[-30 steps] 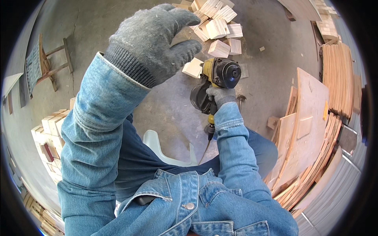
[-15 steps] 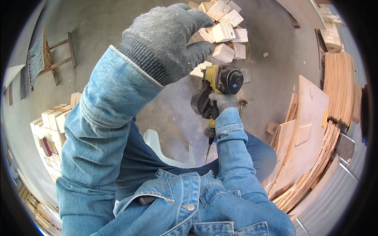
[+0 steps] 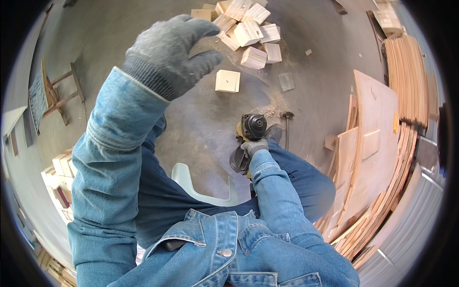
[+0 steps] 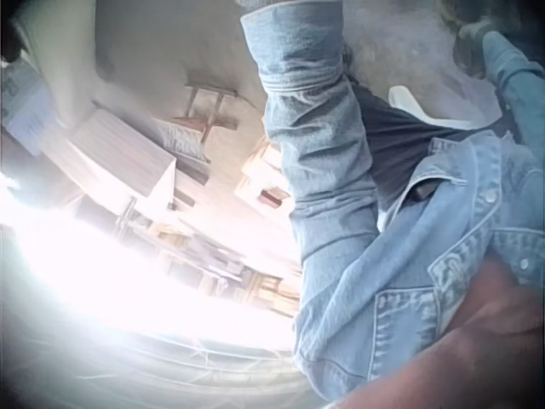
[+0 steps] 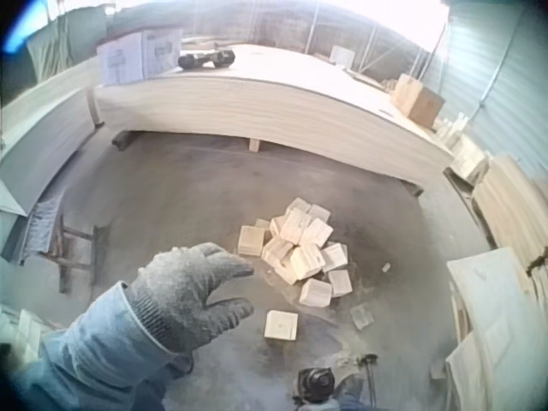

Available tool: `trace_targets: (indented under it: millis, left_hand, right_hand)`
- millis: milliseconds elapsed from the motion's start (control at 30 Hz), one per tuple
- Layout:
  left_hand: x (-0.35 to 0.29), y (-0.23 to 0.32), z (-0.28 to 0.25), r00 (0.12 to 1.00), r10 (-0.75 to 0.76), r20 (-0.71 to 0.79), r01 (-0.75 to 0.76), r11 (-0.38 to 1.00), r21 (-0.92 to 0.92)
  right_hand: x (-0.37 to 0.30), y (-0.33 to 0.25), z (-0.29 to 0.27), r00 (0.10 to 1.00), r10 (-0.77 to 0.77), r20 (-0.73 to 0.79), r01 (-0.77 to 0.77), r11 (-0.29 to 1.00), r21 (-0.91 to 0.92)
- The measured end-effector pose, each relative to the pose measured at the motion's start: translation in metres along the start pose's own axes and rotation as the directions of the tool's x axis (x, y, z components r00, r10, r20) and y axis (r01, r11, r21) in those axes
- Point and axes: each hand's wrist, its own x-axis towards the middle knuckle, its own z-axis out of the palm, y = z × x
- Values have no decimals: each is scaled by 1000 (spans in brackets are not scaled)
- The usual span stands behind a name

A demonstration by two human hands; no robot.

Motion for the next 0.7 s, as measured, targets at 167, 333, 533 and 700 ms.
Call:
trace_targets:
  millis: [167, 333, 533, 700]
  left_hand:
    - [11, -3, 21, 997, 2, 72, -6, 998, 55]
    - [36, -5, 63, 950, -125, 285, 108, 991, 74]
    - [29, -50, 154, 744, -383, 548, 249, 919, 304]
    - [32, -60, 245, 722, -414, 554, 291, 908, 300]
  right_hand:
    - [63, 49, 10, 997, 34, 65, -49, 970, 238]
    - [125, 101, 7, 976, -122, 183, 167, 953, -254]
    - [86, 53, 8, 980, -19, 200, 77, 955, -285]
    - [122, 97, 12, 965, 35, 259, 22, 977, -212]
